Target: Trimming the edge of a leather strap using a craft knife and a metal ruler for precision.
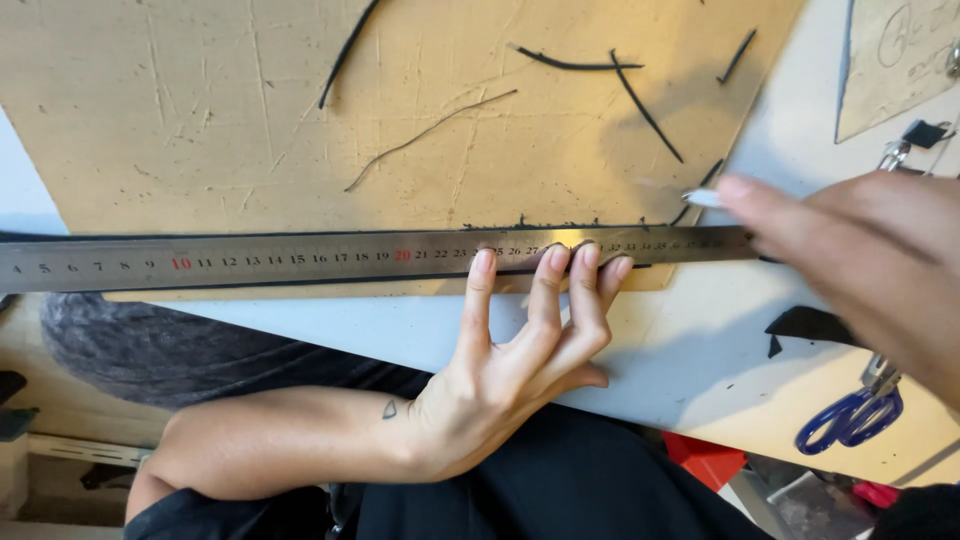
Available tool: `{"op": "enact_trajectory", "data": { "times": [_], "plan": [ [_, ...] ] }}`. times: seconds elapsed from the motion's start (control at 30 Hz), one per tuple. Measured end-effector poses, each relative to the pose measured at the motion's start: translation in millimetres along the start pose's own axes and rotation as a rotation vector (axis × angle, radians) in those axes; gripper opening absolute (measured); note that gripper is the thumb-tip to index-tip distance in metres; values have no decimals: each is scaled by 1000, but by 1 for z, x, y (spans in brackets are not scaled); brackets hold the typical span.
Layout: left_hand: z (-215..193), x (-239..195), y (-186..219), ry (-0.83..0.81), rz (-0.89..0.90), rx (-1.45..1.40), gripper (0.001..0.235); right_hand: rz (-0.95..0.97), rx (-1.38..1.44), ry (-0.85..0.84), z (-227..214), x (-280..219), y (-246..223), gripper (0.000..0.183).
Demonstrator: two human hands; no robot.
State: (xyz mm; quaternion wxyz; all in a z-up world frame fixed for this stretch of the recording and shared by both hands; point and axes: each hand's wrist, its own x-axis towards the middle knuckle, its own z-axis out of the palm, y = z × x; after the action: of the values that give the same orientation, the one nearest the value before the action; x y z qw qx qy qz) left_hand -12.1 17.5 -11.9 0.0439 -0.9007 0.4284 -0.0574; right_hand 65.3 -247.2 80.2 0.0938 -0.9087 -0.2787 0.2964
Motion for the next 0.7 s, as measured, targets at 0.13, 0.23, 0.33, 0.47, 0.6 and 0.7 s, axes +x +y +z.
{"op": "enact_trajectory", "data": {
  "times": [0.13,0.23,0.33,0.47,0.6,0.7],
  "plan": [
    [-1,-1,1,-10,5,-10,102,-214,-210,26,5,20,-7,55],
    [1,0,2,-13,-6,-27,105,-370,-417,38,-3,38,-22,58],
    [1,-1,1,7,-52,-55,105,-385,-521,8,-3,51,-35,61],
    [4,-1,-1,71,-104,-40,74,-442,-424,121,-7,69,-52,39],
    [6,-3,0,80,-109,-43,45,-476,-440,141,-4,77,-58,39],
    [5,-2,-2,86,-142,-46,40,-502,-550,101,-5,80,-60,42]
  ]
}}
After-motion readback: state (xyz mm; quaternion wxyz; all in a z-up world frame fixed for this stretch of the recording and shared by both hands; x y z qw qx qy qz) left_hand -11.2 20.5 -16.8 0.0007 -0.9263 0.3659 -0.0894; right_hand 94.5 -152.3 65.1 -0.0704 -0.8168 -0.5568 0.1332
